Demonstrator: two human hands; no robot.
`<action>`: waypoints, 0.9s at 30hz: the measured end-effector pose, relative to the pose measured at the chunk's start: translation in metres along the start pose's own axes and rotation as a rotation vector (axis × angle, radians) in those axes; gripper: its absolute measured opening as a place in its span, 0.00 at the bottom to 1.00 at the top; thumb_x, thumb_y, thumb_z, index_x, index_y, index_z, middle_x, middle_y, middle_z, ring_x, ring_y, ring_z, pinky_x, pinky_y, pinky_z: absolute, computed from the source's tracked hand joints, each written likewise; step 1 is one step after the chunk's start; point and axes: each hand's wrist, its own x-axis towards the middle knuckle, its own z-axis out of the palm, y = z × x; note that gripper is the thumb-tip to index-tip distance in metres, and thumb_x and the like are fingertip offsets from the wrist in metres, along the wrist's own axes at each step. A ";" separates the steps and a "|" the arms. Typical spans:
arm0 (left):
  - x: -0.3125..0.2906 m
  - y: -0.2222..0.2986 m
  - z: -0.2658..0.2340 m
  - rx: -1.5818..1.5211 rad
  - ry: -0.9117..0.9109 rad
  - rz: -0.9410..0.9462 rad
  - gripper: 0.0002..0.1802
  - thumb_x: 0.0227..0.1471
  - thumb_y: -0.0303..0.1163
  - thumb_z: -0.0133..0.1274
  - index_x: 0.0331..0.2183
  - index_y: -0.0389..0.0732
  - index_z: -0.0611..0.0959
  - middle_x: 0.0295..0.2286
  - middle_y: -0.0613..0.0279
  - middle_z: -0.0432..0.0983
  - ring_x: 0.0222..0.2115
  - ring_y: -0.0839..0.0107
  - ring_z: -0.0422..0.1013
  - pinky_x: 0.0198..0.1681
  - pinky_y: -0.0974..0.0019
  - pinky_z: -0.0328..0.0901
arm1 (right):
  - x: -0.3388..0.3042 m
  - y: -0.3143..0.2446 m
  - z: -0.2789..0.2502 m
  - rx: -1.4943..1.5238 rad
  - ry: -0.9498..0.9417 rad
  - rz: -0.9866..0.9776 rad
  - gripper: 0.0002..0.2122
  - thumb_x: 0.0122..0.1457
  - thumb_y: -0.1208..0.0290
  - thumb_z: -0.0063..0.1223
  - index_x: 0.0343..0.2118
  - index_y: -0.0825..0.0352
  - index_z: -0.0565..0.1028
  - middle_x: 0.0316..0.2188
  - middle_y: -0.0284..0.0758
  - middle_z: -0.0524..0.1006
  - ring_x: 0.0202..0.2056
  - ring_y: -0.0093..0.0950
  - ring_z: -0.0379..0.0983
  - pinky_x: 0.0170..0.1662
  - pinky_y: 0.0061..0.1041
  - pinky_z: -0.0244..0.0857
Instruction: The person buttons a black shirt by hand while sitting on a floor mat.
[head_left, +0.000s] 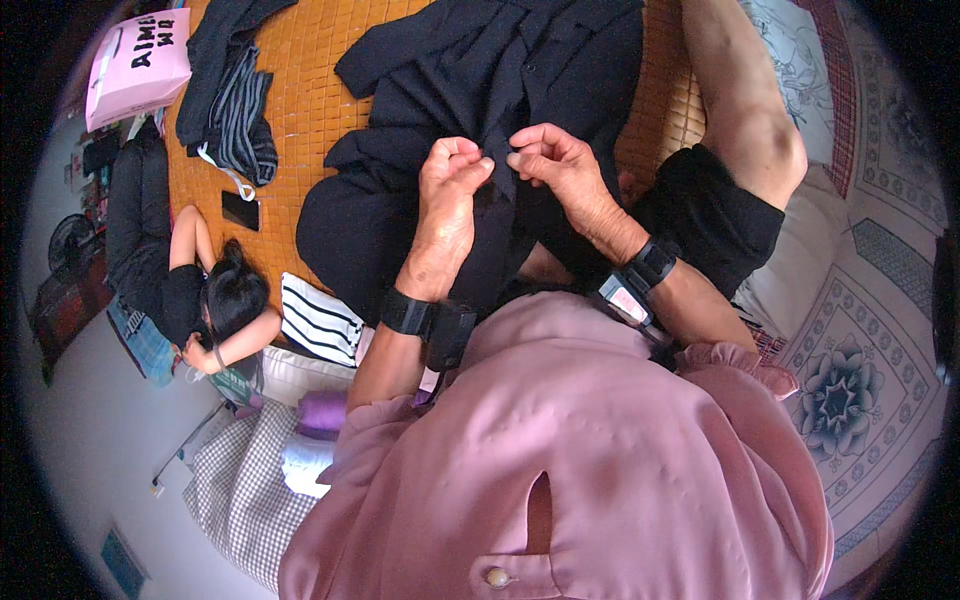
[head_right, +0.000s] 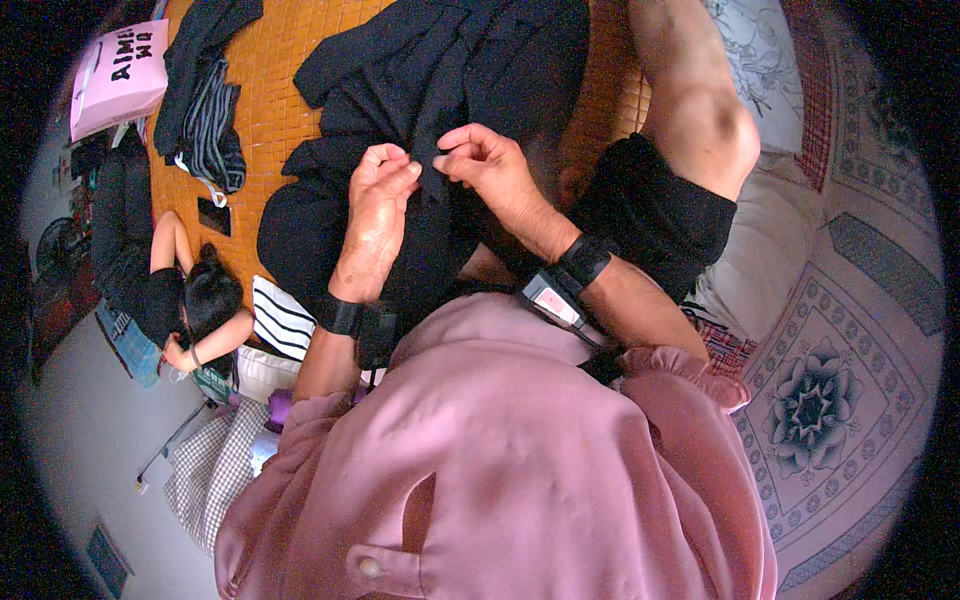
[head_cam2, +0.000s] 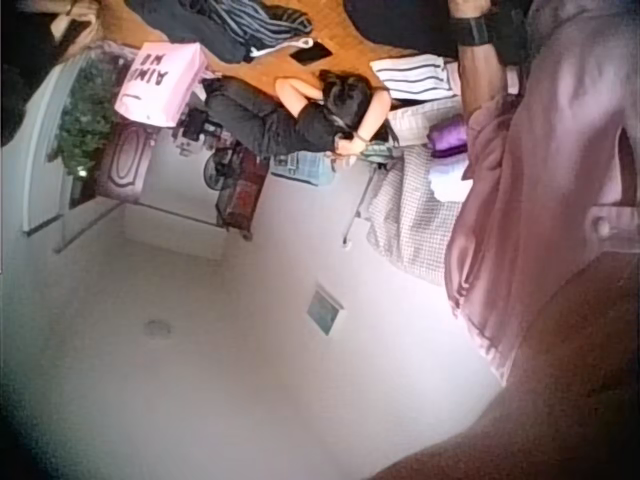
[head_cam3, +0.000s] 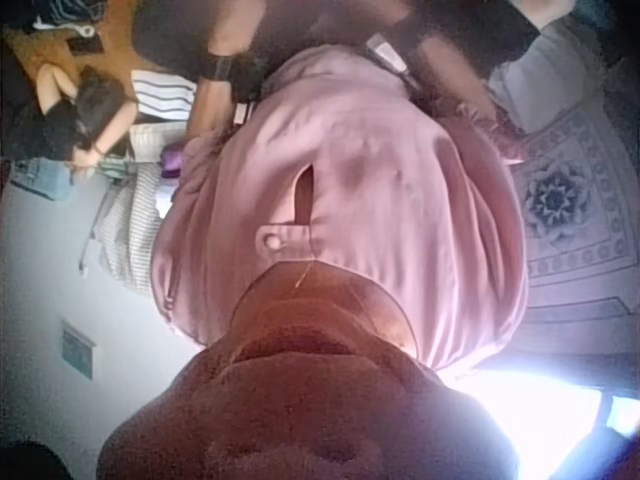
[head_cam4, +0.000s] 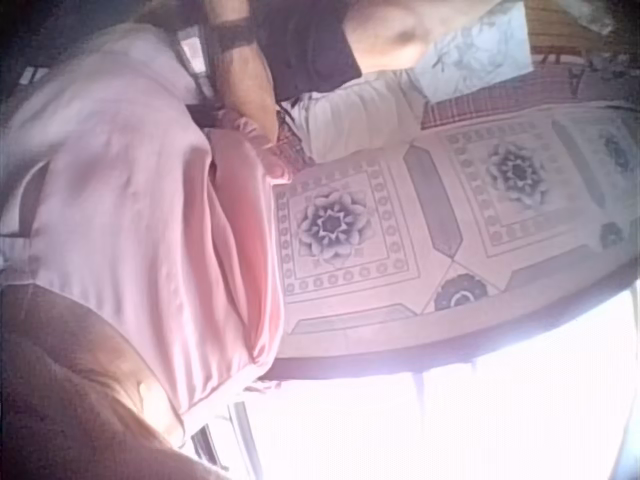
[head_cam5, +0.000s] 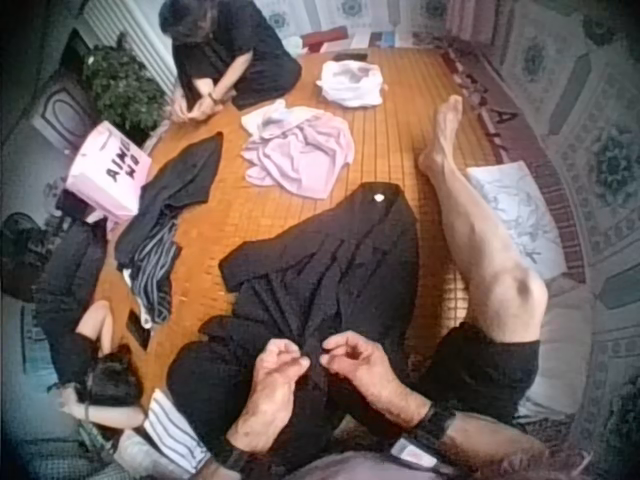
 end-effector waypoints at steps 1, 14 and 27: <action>0.001 0.002 0.000 0.008 -0.020 0.037 0.10 0.40 0.17 0.48 0.29 0.38 0.71 0.26 0.66 0.66 0.28 0.79 0.62 0.34 0.77 0.59 | 0.000 -0.002 0.001 -0.001 -0.002 0.001 0.10 0.49 0.74 0.52 0.35 0.64 0.71 0.24 0.25 0.73 0.27 0.13 0.66 0.29 0.12 0.57; -0.003 0.006 -0.002 0.007 -0.056 -0.098 0.09 0.44 0.22 0.50 0.33 0.38 0.72 0.26 0.68 0.68 0.28 0.79 0.64 0.34 0.77 0.59 | -0.001 0.005 0.010 -0.149 -0.004 -0.204 0.07 0.45 0.79 0.56 0.29 0.66 0.71 0.20 0.23 0.69 0.23 0.11 0.63 0.28 0.13 0.61; -0.008 0.013 -0.007 0.227 -0.109 -0.008 0.08 0.45 0.26 0.52 0.31 0.34 0.75 0.25 0.70 0.68 0.26 0.84 0.63 0.31 0.78 0.59 | -0.006 -0.037 0.012 -0.651 0.066 -0.496 0.16 0.41 0.83 0.50 0.37 0.65 0.70 0.29 0.35 0.71 0.30 0.26 0.70 0.33 0.22 0.65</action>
